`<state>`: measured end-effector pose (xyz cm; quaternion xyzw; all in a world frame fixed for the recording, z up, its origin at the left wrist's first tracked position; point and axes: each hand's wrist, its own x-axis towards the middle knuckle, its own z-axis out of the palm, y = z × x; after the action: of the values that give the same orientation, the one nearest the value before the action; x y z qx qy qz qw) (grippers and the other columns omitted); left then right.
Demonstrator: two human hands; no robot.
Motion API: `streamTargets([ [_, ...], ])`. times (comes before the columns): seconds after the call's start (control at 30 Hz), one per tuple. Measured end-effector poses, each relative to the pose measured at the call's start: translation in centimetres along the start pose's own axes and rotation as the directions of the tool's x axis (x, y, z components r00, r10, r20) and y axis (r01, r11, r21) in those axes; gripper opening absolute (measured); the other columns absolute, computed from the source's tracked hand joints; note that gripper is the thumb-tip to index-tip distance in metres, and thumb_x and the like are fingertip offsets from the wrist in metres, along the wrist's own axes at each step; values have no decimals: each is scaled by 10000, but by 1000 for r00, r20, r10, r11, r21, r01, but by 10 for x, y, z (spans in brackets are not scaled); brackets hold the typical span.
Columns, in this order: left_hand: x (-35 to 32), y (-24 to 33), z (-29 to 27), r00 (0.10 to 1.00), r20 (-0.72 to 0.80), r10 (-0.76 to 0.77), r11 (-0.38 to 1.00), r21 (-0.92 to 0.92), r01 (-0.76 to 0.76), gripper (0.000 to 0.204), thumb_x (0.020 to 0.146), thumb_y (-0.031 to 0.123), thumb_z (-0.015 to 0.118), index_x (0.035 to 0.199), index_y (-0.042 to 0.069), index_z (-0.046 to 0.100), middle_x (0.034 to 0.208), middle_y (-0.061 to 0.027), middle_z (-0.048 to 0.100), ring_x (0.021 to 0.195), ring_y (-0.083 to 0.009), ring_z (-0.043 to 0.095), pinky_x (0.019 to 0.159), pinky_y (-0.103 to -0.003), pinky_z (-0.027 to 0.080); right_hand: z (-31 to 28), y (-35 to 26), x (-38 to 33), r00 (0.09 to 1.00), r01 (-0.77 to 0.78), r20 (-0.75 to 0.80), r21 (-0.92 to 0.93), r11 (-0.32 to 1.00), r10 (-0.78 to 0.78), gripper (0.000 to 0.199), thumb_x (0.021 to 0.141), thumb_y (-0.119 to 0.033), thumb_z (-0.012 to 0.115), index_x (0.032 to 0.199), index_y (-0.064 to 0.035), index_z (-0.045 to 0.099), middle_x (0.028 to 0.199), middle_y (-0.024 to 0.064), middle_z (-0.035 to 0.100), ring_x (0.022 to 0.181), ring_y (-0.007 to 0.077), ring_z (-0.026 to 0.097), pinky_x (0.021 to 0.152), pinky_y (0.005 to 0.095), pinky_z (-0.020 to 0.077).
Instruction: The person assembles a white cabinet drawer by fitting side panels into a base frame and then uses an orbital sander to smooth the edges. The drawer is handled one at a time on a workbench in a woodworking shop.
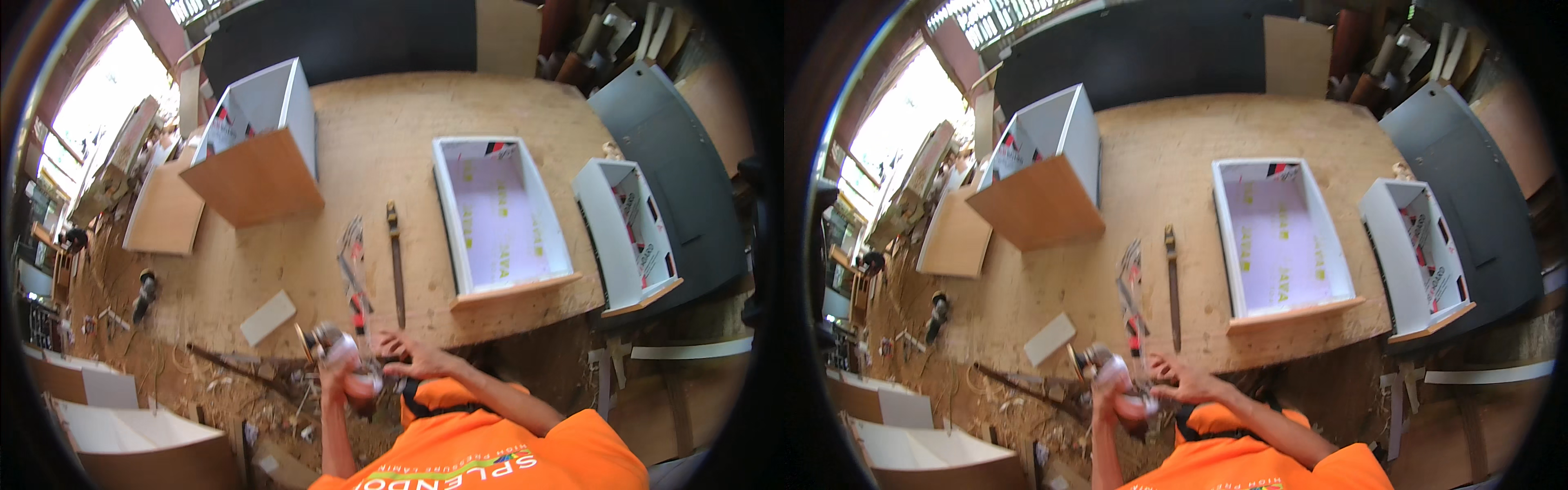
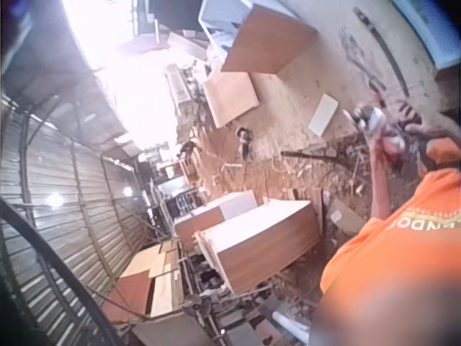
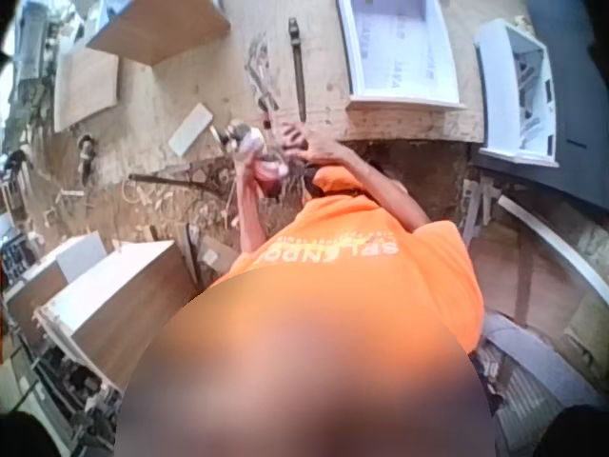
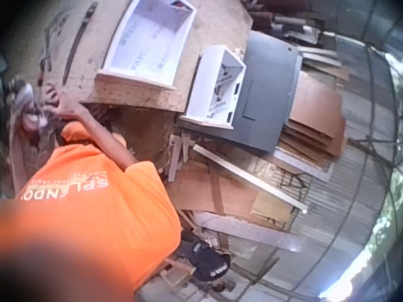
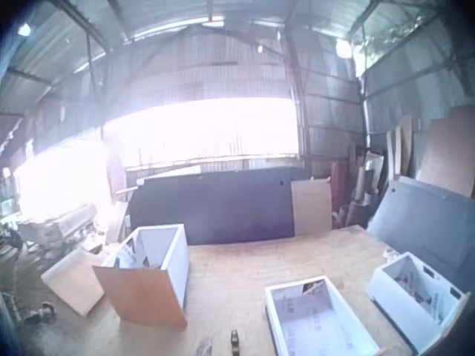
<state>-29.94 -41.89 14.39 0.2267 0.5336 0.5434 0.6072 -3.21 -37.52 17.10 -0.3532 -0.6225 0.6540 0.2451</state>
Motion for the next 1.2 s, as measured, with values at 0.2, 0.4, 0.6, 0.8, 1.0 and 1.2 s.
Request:
streamTargets([
  [0.2,-57,-44,58,963,132,-236,969,107,222,649,786,134,937,1330,5,608,1189,-71,721,1058,-192,715,966,-359,593,17,20,8,991,77,84,277,958,-104,1157,835,-422,915,1674,-112,182,1600,119,434,1493,233,410,1240,399,345],
  [0.4,-55,-71,71,885,282,-370,928,159,337,657,775,152,957,1303,-7,598,1205,-114,713,1076,-211,723,985,-362,585,-12,23,-44,982,-175,144,456,873,122,1138,808,-674,839,1608,-25,354,1529,119,507,1393,205,466,1186,365,370],
  [0.6,-45,-80,116,830,396,-392,910,298,287,624,798,159,931,1324,-3,638,1185,-98,747,1088,-211,728,996,-364,575,-46,32,-75,999,-44,48,473,880,24,1139,817,-723,797,1599,-15,368,1526,119,519,1405,207,475,1204,376,361],
  [0.8,-68,-97,193,811,423,-404,914,224,339,600,802,176,917,1317,14,654,1168,-92,751,1017,-215,747,948,-366,597,-95,58,-143,997,-3,60,604,797,-42,1157,770,-673,871,1592,-29,372,1536,91,522,1412,194,490,1215,370,359],
  [1.0,-109,-137,291,782,446,-435,896,127,425,523,929,351,790,1317,34,639,1119,-98,740,980,-232,747,881,-391,628,-150,85,-223,996,22,42,706,708,-73,1132,725,-560,955,1567,-48,399,1493,54,536,1387,151,496,1191,349,385],
  [1.2,-147,-178,414,836,381,-394,912,272,306,539,946,388,802,1332,45,648,1177,-64,729,998,-181,722,863,-350,596,-196,103,-318,965,237,-257,770,592,-52,785,832,-288,937,1467,-102,513,1280,-42,615,1138,85,592,962,261,517],
])
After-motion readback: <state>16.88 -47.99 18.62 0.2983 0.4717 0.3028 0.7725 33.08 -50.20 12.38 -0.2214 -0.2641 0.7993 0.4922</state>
